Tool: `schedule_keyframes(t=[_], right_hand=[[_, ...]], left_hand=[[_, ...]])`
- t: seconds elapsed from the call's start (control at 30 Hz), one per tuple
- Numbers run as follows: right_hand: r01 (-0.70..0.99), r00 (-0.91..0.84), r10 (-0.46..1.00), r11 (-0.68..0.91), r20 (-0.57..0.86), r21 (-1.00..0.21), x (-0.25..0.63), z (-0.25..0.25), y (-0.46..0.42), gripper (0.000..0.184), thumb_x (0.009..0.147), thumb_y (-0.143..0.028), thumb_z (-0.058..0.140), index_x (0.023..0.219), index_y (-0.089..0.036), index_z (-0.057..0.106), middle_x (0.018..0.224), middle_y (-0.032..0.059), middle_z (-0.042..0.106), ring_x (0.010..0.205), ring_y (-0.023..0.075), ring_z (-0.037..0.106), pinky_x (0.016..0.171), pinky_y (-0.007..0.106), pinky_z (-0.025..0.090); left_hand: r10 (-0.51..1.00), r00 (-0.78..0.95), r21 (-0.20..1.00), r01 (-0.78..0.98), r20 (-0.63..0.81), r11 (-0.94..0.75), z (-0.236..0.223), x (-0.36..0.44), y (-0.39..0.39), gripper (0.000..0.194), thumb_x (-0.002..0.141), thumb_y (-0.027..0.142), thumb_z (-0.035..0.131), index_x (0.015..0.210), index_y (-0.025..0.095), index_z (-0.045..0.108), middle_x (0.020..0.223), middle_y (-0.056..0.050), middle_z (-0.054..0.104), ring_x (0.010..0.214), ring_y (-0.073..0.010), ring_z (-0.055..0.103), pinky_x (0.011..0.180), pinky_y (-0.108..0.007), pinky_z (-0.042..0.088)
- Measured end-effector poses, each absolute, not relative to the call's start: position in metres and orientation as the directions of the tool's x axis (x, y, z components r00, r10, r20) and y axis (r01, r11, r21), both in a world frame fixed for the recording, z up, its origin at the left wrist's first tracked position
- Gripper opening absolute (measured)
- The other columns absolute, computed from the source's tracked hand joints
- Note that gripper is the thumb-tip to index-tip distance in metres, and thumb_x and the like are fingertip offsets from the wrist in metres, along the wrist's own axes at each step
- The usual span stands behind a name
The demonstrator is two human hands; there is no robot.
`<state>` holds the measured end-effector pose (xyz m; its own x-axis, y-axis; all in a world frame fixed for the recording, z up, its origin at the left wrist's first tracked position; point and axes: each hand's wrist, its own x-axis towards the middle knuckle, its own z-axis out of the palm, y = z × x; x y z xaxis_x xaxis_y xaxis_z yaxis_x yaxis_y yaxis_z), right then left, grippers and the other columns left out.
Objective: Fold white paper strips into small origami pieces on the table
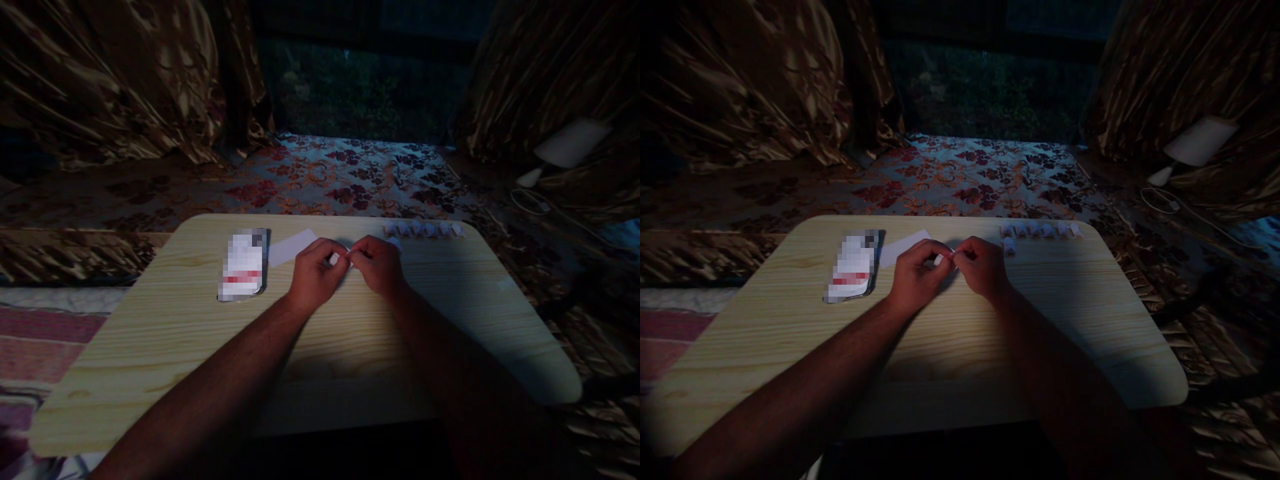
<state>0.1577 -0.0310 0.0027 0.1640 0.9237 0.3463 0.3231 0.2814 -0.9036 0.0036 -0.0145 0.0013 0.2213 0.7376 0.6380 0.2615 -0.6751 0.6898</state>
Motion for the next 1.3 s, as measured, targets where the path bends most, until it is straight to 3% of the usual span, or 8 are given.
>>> schedule_keyframes(t=[0.27, 0.47, 0.7, 0.83, 1.07, 1.3], right_hand=[[0.251, 0.174, 0.956, 0.19, 0.237, -0.949, 0.159, 0.003, -0.027, 0.01, 0.072, -0.03, 0.065, 0.072, -0.02, 0.066, 0.055, -0.0031, 0.062, 0.052, 0.014, 0.057, 0.051, 0.024, 0.042], [0.256, 0.15, 0.958, 0.203, 0.246, -0.945, 0.161, 0.004, -0.027, 0.007, 0.071, -0.026, 0.065, 0.068, -0.02, 0.063, 0.054, -0.0044, 0.06, 0.049, 0.0114, 0.051, 0.048, 0.023, 0.037], [0.283, 0.146, 0.962, 0.184, 0.232, -0.941, 0.161, 0.003, -0.027, 0.011, 0.072, -0.029, 0.066, 0.07, -0.019, 0.066, 0.055, -0.0039, 0.062, 0.049, 0.0113, 0.053, 0.049, 0.022, 0.038], [0.295, 0.14, 0.956, 0.209, 0.258, -0.932, 0.161, 0.002, -0.026, 0.012, 0.073, -0.031, 0.067, 0.071, -0.019, 0.067, 0.055, -0.0034, 0.062, 0.051, 0.0119, 0.054, 0.05, 0.023, 0.039], [0.281, 0.146, 0.961, 0.187, 0.235, -0.941, 0.16, 0.005, -0.027, 0.012, 0.072, -0.031, 0.068, 0.071, -0.019, 0.067, 0.056, -0.0028, 0.064, 0.051, 0.0121, 0.055, 0.049, 0.023, 0.039], [0.169, 0.131, 0.975, 0.158, 0.181, -0.973, 0.157, 0.005, -0.027, 0.014, 0.07, -0.031, 0.07, 0.077, -0.019, 0.069, 0.058, -0.0027, 0.066, 0.051, 0.0129, 0.059, 0.049, 0.023, 0.044]], left_hand=[[0.83, 0.099, 0.79, 0.262, 0.549, -0.554, 0.0, 0.005, -0.015, 0.005, 0.08, 0.024, 0.067, 0.08, 0.02, 0.069, 0.077, -0.002, 0.067, 0.07, -0.0136, 0.058, 0.068, -0.027, 0.046], [0.952, 0.097, 0.954, -0.101, 0.292, -0.282, 0.004, 0.007, -0.012, 0.026, 0.081, 0.029, 0.067, 0.106, 0.021, 0.067, 0.069, 0.002, 0.065, 0.059, -0.0117, 0.057, 0.057, -0.025, 0.045], [0.964, 0.23, 0.971, -0.227, 0.131, -0.078, -0.002, 0.005, -0.004, 0.023, 0.071, 0.034, 0.079, 0.084, 0.017, 0.072, 0.072, -0.002, 0.071, 0.06, -0.013, 0.061, 0.06, -0.028, 0.048], [0.965, 0.229, 0.977, -0.194, 0.129, -0.085, -0.002, 0.005, -0.005, 0.021, 0.072, 0.035, 0.078, 0.081, 0.016, 0.072, 0.071, -0.003, 0.071, 0.06, -0.0129, 0.061, 0.061, -0.027, 0.048], [0.967, 0.181, 0.982, 0.028, 0.177, -0.185, 0.001, 0.005, -0.008, 0.022, 0.08, 0.038, 0.069, 0.076, 0.016, 0.068, 0.066, -0.001, 0.067, 0.058, -0.0116, 0.056, 0.056, -0.024, 0.042], [0.969, 0.086, 0.955, 0.17, 0.233, -0.245, 0.003, 0.006, -0.008, 0.019, 0.081, 0.032, 0.064, 0.069, 0.017, 0.066, 0.063, 0.001, 0.063, 0.057, -0.0113, 0.051, 0.054, -0.024, 0.038]])
